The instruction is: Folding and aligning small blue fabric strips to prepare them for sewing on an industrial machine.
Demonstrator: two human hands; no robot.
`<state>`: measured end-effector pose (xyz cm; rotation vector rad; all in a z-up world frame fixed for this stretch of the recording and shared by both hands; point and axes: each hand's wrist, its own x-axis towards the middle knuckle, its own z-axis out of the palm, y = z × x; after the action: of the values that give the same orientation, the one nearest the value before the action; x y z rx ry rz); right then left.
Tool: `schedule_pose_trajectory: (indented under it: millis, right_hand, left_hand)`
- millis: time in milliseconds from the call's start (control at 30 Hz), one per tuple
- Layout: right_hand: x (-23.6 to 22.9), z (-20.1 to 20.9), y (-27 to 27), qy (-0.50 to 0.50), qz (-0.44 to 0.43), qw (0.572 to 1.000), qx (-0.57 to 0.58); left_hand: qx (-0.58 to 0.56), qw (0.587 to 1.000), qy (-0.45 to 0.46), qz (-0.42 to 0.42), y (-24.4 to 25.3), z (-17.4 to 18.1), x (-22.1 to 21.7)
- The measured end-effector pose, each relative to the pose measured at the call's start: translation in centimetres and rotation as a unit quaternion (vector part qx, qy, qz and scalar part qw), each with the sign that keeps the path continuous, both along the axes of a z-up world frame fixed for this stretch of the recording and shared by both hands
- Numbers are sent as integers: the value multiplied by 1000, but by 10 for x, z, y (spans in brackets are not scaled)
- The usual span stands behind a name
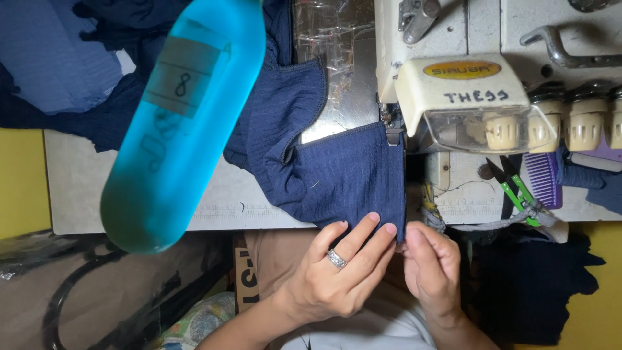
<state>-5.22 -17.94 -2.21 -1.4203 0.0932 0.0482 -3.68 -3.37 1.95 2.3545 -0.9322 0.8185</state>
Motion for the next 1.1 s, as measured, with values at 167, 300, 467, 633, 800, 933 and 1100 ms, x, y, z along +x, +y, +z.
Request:
schedule_pose_trajectory:
  millis: [167,300,467,633,800,933,1100]
  right_hand:
    - [2,1,-5,-8,33,986,-163]
    - [3,-3,2,-25,35,995,-89]
    - [13,-5,8,72,25,997,-26]
    - [30,6,10,36,29,998,-42]
    - [53,10,15,-3,9,997,-72]
    - [70,2,14,10,-38,997,-72]
    - [78,-4,11,28,-63,995,-66]
  left_hand:
    - [68,997,-26,10,5,-9,1]
    - [78,992,-73,71,1,-38,11]
    - [37,990,-111,82,8,-42,17]
    - [53,991,-99,77,13,-29,23]
    - [92,987,-65,119,7,-11,31]
    - [86,989,29,118,1,1,39]
    - [81,986,63,132,-5,7,51]
